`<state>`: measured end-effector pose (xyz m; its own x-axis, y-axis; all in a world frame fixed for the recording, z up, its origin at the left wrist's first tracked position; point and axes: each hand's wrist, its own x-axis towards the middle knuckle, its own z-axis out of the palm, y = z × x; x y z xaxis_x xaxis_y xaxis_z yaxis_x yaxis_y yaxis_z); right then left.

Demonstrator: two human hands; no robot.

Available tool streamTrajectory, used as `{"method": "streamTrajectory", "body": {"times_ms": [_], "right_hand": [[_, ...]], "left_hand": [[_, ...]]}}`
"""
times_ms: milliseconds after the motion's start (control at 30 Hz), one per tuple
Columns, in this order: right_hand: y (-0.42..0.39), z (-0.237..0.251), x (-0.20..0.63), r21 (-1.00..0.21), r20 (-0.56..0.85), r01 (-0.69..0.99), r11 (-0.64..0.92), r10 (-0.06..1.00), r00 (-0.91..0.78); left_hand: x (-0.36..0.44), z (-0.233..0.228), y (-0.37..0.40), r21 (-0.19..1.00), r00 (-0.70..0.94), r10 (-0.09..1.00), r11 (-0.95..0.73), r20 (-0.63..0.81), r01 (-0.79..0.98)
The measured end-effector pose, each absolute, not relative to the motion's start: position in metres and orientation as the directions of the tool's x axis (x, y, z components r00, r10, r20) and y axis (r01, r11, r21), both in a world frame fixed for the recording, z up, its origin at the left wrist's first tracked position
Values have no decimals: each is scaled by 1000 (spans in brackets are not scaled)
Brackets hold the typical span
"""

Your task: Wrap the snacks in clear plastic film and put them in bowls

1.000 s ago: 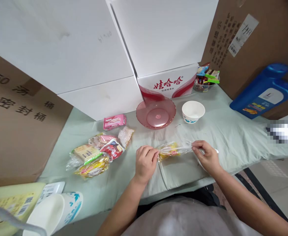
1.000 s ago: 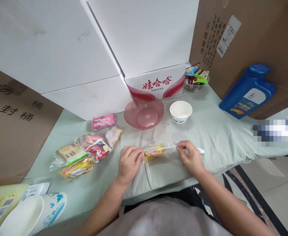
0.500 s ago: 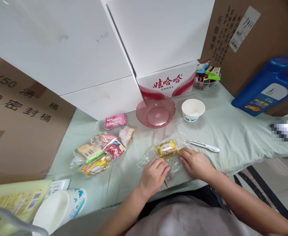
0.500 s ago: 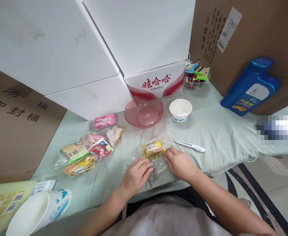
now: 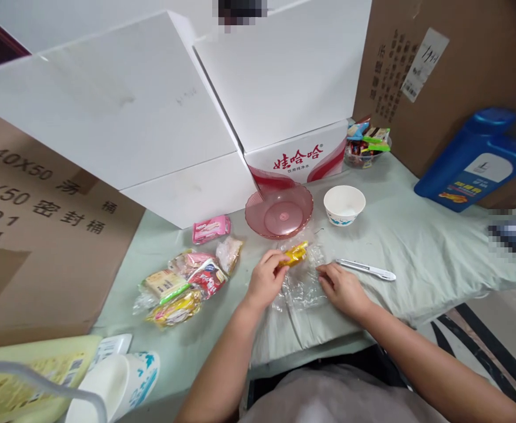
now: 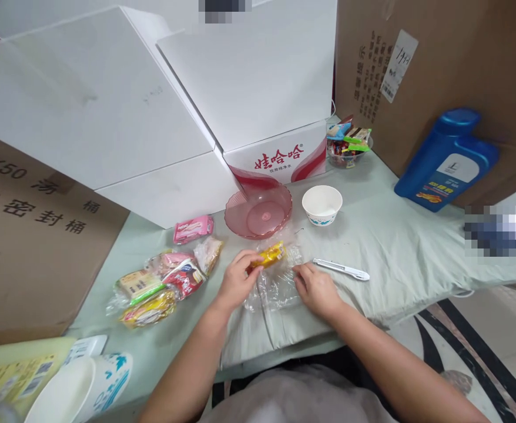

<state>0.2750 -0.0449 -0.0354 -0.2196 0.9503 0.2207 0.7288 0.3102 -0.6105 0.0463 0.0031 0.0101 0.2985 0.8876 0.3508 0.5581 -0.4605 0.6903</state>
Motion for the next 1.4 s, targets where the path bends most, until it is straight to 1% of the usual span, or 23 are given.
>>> {"method": "streamTrajectory", "body": {"times_ms": [67, 100, 167, 233, 300, 367, 433, 467, 500, 567, 600, 667, 733, 800, 900, 967, 1033, 1100, 1167, 1200, 1267, 1333, 1400], "right_hand": [[-45, -33, 275, -601, 215, 733, 318, 948, -235], [-45, -32, 274, -602, 215, 731, 320, 947, -237], [-44, -31, 274, -610, 216, 726, 317, 948, -233], [-44, -30, 274, -617, 210, 722, 312, 950, -231], [-45, -30, 274, -621, 202, 721, 306, 952, -230], [-45, -30, 275, -627, 197, 716, 306, 952, -235], [-45, -31, 275, -633, 189, 711, 307, 952, -242], [-45, -31, 274, -634, 185, 711, 306, 952, -245], [-44, -31, 274, -633, 177, 712, 303, 952, -248], [-45, -28, 274, -628, 152, 722, 289, 956, -251], [-46, -26, 275, -623, 134, 730, 283, 957, -256], [-53, -18, 277, -600, 99, 741, 302, 947, -306], [-64, -9, 283, -555, 66, 746, 368, 913, -402], [-78, 1, 290, -489, 27, 758, 432, 876, -482], [-97, 11, 302, -389, -38, 801, 455, 861, -507], [-105, 18, 308, -383, -36, 796, 469, 854, -520], [-108, 25, 313, -433, 5, 759, 486, 844, -537], [-108, 33, 318, -511, 45, 706, 490, 836, -547], [-105, 40, 322, -595, 42, 644, 482, 818, -573], [-102, 41, 324, -639, 29, 610, 468, 808, -589], [-96, 42, 328, -724, -10, 563, 398, 810, -586], [-89, 40, 331, -787, -31, 534, 310, 844, -536], [-82, 38, 332, -835, -7, 484, 262, 874, -486]], "left_hand": [[36, 28, 8, 852, 322, 907, -382, 272, 357], [32, 36, 12, 904, 310, 918, -334, 248, 266], [25, 51, 27, 951, 219, 948, -269, 232, 155], [23, 60, 45, 956, 115, 962, -261, 247, 131], [26, 64, 57, 937, 71, 953, -304, 296, 172], [32, 63, 58, 882, 59, 924, -379, 379, 279], [41, 59, 42, 797, 115, 889, -449, 443, 404], [46, 56, 29, 751, 196, 875, -481, 443, 452], [51, 53, 14, 721, 314, 861, -507, 400, 473], [58, 44, -17, 669, 603, 775, -551, 189, 499], [59, 39, -32, 624, 667, 739, -565, 93, 539], [56, 29, -56, 528, 664, 748, -555, -22, 643], [44, 19, -73, 478, 624, 779, -528, -57, 702], [27, 13, -84, 482, 608, 793, -518, -40, 707], [3, 14, -94, 544, 601, 799, -500, -10, 674], [-6, 21, -99, 613, 584, 810, -436, -51, 659], [-9, 30, -101, 692, 546, 823, -302, -158, 656], [-10, 38, -99, 767, 503, 819, -128, -276, 628], [-10, 43, -95, 814, 480, 809, -4, -338, 581], [-11, 44, -91, 824, 471, 814, 17, -341, 567], [-11, 44, -83, 813, 434, 847, -4, -306, 582], [-10, 42, -74, 785, 381, 891, -45, -248, 618], [-9, 39, -69, 761, 345, 912, -60, -221, 646]]}}
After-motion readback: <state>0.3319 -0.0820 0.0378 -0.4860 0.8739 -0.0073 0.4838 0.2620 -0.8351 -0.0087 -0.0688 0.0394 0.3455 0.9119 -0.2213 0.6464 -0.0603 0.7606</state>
